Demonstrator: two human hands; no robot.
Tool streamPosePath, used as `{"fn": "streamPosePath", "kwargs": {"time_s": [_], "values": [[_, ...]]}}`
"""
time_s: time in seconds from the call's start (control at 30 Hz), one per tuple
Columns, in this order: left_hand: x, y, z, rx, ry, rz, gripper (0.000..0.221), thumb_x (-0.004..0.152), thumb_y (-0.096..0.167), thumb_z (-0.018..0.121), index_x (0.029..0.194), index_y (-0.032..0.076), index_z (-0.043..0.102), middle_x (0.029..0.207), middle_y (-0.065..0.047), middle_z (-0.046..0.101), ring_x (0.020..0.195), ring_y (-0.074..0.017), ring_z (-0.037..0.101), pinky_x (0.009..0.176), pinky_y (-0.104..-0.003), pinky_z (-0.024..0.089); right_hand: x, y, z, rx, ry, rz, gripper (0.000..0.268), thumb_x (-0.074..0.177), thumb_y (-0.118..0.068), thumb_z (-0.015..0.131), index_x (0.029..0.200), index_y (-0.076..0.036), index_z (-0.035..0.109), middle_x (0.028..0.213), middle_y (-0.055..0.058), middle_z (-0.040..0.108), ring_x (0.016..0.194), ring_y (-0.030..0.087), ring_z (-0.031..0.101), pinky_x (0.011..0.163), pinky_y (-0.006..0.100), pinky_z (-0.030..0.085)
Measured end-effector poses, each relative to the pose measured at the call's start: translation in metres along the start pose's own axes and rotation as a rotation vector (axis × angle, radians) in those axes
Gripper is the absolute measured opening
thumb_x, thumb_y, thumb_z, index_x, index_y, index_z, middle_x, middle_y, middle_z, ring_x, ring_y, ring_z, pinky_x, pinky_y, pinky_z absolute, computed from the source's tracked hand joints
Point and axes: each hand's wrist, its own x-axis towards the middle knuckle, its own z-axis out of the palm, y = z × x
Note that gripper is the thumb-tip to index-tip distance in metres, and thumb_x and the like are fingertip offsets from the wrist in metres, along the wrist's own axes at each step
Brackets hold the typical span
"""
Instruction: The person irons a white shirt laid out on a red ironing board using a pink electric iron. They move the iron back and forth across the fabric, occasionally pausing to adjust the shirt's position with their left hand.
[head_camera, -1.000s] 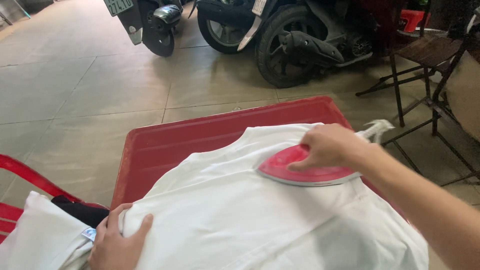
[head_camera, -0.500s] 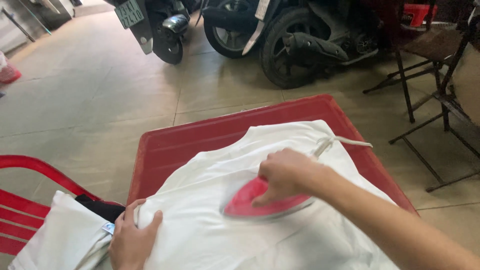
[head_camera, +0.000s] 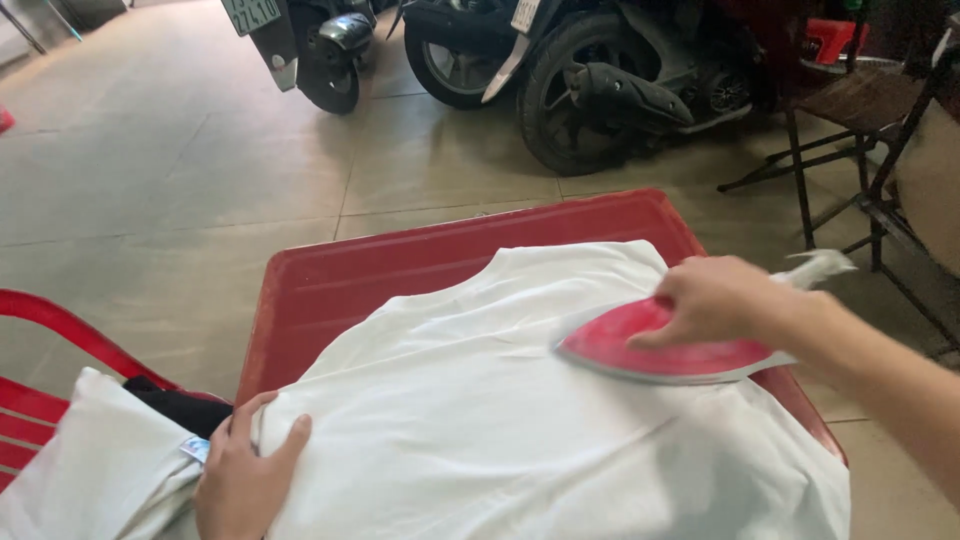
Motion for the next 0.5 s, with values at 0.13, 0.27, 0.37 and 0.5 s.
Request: {"fn": "streamPosePath", "kwargs": {"time_s": [0.13, 0.27, 0.37, 0.5], "values": [[0.004, -0.001, 0.005, 0.031, -0.010, -0.031, 0.051, 0.066, 0.049, 0.054, 0.114, 0.036, 0.050, 0.128, -0.002, 0.043, 0.112, -0.0241, 0.047, 0.092, -0.043, 0.035, 0.011, 0.013, 0.001, 0.068, 0.055, 0.092, 0.052, 0.065, -0.063, 0.060, 0.054, -0.013, 0.051, 0.053, 0.000, 0.055, 0.054, 0.015, 0.048, 0.053, 0.027, 0.033], [0.008, -0.005, 0.008, 0.019, 0.048, 0.034, 0.049, 0.064, 0.047, 0.059, 0.110, 0.035, 0.051, 0.121, -0.007, 0.047, 0.108, -0.0280, 0.050, 0.089, -0.044, 0.038, 0.016, -0.006, -0.002, 0.034, 0.081, 0.017, 0.054, 0.066, -0.065, 0.059, 0.054, -0.014, 0.047, 0.054, -0.001, 0.050, 0.053, 0.014, 0.044, 0.053, 0.027, 0.032], [0.005, 0.001, 0.000, 0.044, 0.011, 0.006, 0.049, 0.064, 0.049, 0.057, 0.111, 0.036, 0.049, 0.124, -0.005, 0.045, 0.110, -0.0276, 0.048, 0.091, -0.043, 0.037, 0.014, -0.038, -0.006, 0.002, 0.081, -0.111, 0.050, 0.070, -0.063, 0.057, 0.055, -0.016, 0.048, 0.058, -0.004, 0.053, 0.054, 0.011, 0.044, 0.054, 0.025, 0.033], [-0.001, 0.005, -0.005, 0.043, -0.033, 0.002, 0.048, 0.066, 0.050, 0.053, 0.112, 0.036, 0.048, 0.126, -0.004, 0.044, 0.113, -0.0251, 0.046, 0.091, -0.043, 0.037, 0.017, -0.078, 0.003, 0.034, 0.164, -0.263, 0.055, 0.065, -0.066, 0.056, 0.053, -0.012, 0.048, 0.059, 0.003, 0.056, 0.058, 0.022, 0.050, 0.053, 0.035, 0.034]]}}
